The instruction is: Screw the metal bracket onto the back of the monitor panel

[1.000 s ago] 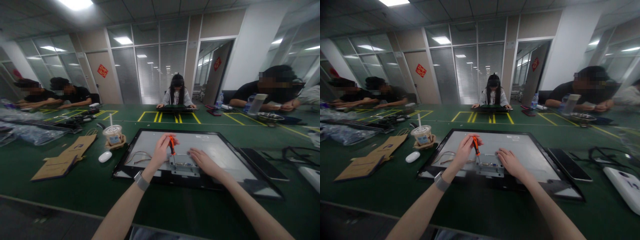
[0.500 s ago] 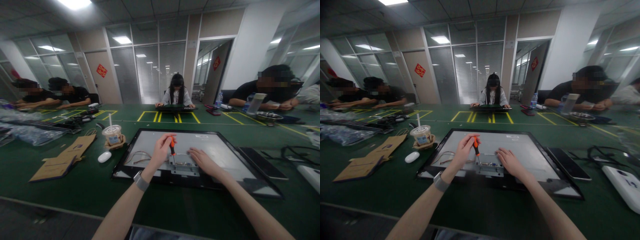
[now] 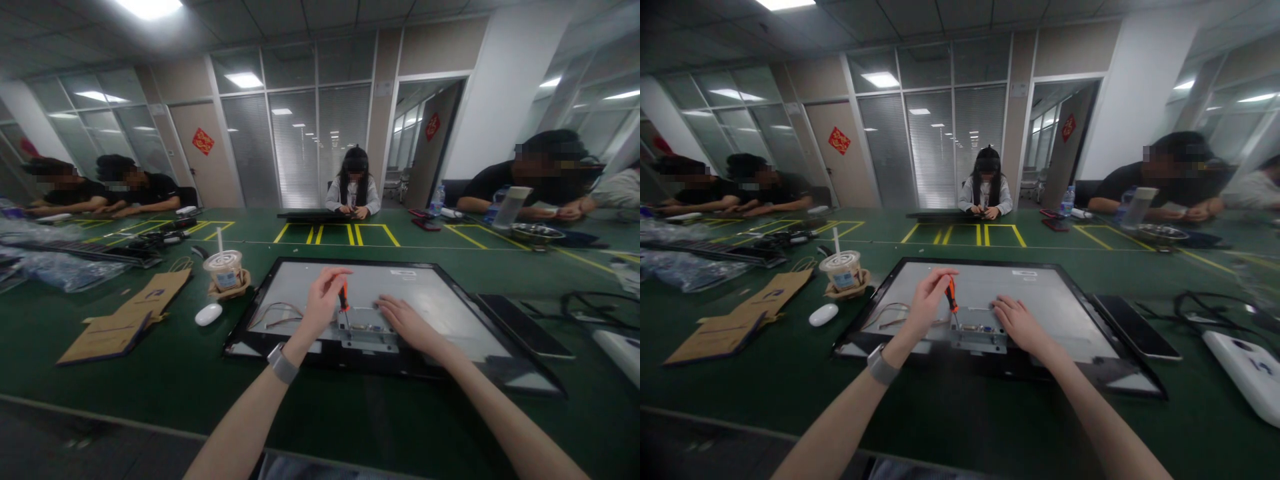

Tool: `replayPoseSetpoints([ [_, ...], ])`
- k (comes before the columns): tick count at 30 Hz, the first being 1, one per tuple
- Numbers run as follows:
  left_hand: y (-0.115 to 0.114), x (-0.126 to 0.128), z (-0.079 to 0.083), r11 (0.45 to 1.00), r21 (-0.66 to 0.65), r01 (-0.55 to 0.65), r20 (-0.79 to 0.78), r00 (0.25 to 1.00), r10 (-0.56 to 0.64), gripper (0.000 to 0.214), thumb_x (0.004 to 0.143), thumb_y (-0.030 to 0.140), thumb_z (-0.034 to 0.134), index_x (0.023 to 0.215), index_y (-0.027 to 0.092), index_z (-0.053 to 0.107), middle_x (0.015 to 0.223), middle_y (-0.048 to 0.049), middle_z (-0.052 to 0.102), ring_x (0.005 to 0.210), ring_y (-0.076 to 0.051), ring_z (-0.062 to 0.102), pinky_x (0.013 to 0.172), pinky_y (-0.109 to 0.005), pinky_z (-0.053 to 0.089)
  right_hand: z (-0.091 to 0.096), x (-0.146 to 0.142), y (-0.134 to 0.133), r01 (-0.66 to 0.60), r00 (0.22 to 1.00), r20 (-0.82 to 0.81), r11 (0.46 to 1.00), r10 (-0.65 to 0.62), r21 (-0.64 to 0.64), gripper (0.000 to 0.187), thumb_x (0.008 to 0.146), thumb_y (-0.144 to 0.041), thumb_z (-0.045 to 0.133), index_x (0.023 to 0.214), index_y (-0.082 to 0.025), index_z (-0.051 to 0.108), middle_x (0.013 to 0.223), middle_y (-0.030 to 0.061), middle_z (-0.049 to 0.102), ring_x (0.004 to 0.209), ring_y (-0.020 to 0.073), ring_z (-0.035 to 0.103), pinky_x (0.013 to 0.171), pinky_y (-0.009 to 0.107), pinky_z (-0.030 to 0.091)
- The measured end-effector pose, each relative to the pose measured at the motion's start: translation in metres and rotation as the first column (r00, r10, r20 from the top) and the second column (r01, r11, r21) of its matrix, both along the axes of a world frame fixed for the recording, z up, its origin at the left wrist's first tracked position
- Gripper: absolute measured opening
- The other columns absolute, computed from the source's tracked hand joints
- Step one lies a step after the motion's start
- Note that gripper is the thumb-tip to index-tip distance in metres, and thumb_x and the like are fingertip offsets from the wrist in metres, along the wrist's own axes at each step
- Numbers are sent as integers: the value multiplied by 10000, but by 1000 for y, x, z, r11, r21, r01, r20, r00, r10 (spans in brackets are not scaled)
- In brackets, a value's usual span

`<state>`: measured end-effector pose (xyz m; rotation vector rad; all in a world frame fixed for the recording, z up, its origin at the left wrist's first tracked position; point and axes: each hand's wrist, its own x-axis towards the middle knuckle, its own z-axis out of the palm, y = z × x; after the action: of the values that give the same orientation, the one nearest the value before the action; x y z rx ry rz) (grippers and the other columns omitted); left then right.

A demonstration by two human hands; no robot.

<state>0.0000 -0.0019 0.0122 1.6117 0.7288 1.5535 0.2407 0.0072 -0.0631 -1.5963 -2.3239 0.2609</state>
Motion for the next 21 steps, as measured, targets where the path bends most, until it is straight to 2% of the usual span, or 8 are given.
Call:
replayPoseSetpoints([
  [6, 2, 2, -4, 993, -65, 99, 125, 988, -91, 275, 941, 365, 514, 1019, 173, 695, 900, -66, 682, 843, -178, 642, 821, -314, 500, 0, 0, 0, -5, 1000, 14, 1000, 5, 5, 577, 1020, -402, 192, 1346, -141, 590, 1476, 166, 520, 1405, 291, 432, 1160, 564, 282],
  [12, -1, 2, -3, 999, -31, 27, 59, 998, -25, 286, 944, 293, 509, 1128, 185, 700, 1080, -86, 691, 975, -191, 643, 890, -320, 489, 4, -1, -2, -12, 999, 31, 1000, 12, -2, 586, 1023, -396, 176, 1356, -130, 578, 1476, 175, 517, 1404, 283, 433, 1162, 539, 287],
  [16, -2, 1, -3, 999, -17, 45, 18, 999, -44, 288, 948, 314, 533, 1166, 190, 675, 1013, -78, 709, 954, -183, 648, 859, -308, 503, 2, 0, -1, -6, 1000, 20, 1000, 6, 4, 574, 1022, -401, 183, 1342, -154, 591, 1475, 160, 523, 1404, 282, 435, 1160, 541, 290],
  [21, -1, 3, -5, 999, 46, 2, -2, 1000, -2, 192, 877, 279, 645, 1041, 202, 708, 942, -44, 650, 814, -138, 618, 771, -267, 501, 0, 0, -1, -1, 1000, -13, 1000, 1, 7, 576, 1021, -425, 206, 1342, -146, 595, 1471, 164, 527, 1410, 291, 425, 1164, 546, 282],
])
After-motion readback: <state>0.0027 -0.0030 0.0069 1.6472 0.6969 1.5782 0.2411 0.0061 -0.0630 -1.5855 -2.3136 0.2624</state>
